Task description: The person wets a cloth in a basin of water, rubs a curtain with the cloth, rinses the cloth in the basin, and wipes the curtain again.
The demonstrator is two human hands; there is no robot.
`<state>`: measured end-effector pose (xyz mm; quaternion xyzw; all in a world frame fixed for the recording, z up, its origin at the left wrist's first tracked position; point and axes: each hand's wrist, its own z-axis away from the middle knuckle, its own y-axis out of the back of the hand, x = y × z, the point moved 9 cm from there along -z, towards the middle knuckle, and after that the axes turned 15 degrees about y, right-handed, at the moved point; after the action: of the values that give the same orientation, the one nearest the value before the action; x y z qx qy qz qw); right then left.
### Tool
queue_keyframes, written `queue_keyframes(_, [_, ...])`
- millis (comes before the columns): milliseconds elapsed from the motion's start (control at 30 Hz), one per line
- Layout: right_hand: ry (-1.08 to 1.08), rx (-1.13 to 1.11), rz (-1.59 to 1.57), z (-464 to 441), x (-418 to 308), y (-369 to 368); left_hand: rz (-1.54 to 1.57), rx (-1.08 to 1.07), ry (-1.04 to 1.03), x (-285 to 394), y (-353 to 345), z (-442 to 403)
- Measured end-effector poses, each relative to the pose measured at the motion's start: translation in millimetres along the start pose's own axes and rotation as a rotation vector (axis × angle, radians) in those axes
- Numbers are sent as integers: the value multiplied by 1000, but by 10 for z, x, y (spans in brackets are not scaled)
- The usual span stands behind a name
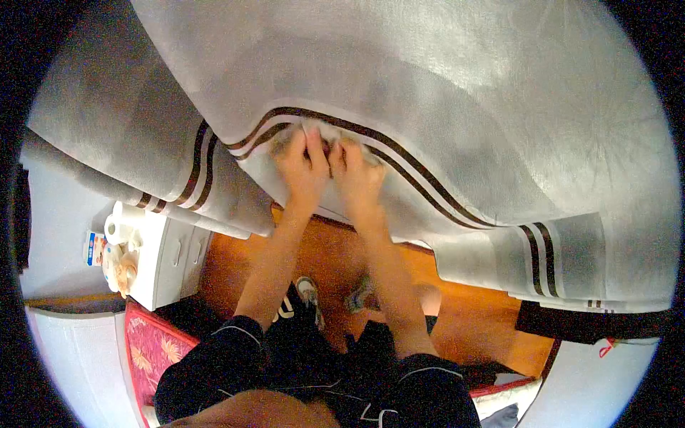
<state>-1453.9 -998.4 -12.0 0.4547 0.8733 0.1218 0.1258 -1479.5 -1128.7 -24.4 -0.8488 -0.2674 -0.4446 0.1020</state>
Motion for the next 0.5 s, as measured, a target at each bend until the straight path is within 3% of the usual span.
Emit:
queue_keyframes(100, [-13,-47,-23,105,9,-39,-19,-29,21,-6,-3,2])
queue_keyframes(233, [-29,-62,-107,-577,-97,66,105,14,-10,414,75,-389])
queue_keyframes(300, [-1,139,-195,-895,-169,220,141,4,28,684,85,-665])
queue_keyframes(433, [-22,145,-177,-640,-129,224,96,-10,5,464,86,-495])
queue_keyframes(500, [-164,-112,-118,-134,-41,20,129,-149,245,49,46,-229])
